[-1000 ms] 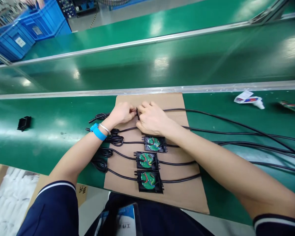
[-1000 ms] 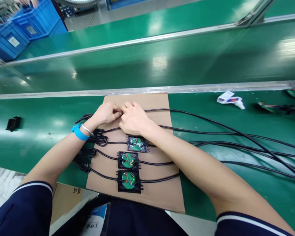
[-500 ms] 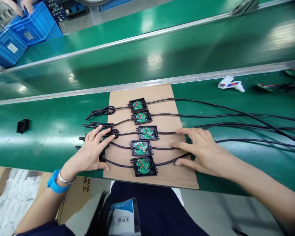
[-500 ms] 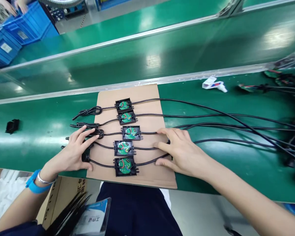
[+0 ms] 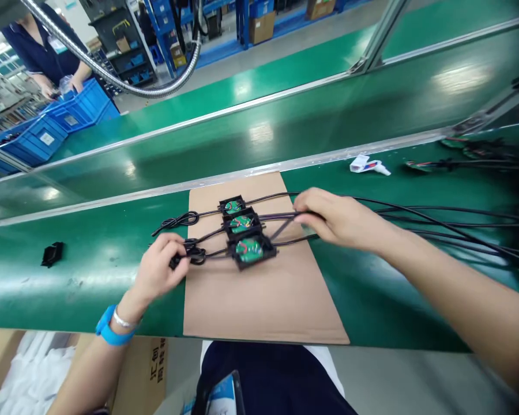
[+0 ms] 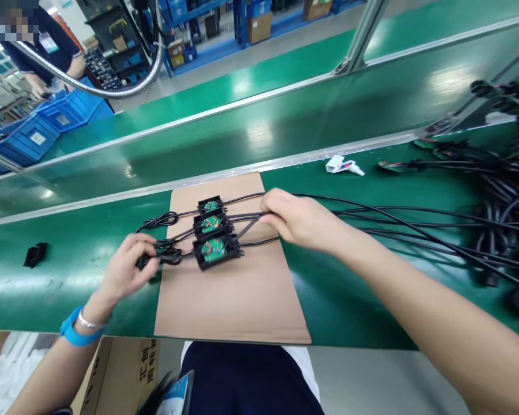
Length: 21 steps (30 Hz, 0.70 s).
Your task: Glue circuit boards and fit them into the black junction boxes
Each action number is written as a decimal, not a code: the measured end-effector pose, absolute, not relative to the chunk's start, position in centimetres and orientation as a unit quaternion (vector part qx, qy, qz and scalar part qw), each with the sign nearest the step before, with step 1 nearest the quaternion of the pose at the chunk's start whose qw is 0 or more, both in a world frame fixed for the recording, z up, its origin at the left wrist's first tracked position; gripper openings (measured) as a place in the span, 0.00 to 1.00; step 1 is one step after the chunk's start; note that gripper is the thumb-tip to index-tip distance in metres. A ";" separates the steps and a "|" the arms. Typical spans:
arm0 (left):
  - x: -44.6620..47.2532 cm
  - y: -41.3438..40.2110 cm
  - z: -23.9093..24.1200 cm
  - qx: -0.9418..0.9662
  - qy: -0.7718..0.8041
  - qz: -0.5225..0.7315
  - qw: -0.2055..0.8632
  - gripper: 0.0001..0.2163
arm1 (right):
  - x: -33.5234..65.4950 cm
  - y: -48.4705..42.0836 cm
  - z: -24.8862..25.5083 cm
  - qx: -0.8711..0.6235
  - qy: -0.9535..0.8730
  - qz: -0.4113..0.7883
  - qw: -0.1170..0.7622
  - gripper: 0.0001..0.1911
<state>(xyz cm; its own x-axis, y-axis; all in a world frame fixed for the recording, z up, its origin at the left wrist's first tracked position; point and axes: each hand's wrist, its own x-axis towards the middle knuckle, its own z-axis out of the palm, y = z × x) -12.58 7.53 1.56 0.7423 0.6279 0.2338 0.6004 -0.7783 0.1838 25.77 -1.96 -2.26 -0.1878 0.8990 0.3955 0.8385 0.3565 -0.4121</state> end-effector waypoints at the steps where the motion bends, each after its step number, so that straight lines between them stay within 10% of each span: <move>1: -11.7 8.6 1.8 0.922 0.352 0.158 0.043 0.03 | 26.3 -0.4 -3.0 -0.571 -0.762 0.054 0.299 0.12; 4: -10.1 12.0 1.8 0.926 0.363 0.095 0.049 0.15 | 27.7 2.8 -5.7 -0.569 -0.767 0.051 0.292 0.14; 7: -10.9 14.5 1.2 0.935 0.346 -0.037 0.068 0.52 | 29.4 3.1 -7.3 -0.588 -0.774 0.050 0.228 0.22; 10: -12.9 15.9 0.8 0.934 0.327 -0.121 0.078 0.70 | 31.2 1.3 -7.2 -0.627 -0.765 0.080 0.121 0.53; 12: -14.0 16.6 0.6 0.941 0.310 -0.127 0.057 0.67 | 32.2 -0.2 -6.3 -0.644 -0.758 0.086 0.064 0.60; 21: -14.3 18.4 -0.1 0.943 0.311 -0.114 -0.027 0.29 | 32.8 -2.1 -4.3 -0.687 -0.724 0.046 -0.051 0.18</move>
<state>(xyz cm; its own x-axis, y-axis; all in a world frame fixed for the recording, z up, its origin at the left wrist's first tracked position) -14.28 18.42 -0.10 0.7798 0.5936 -0.1987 0.5811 -0.8045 -0.1229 32.83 -2.07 -4.28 -0.0521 0.9893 -0.1361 0.9986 0.0531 0.0038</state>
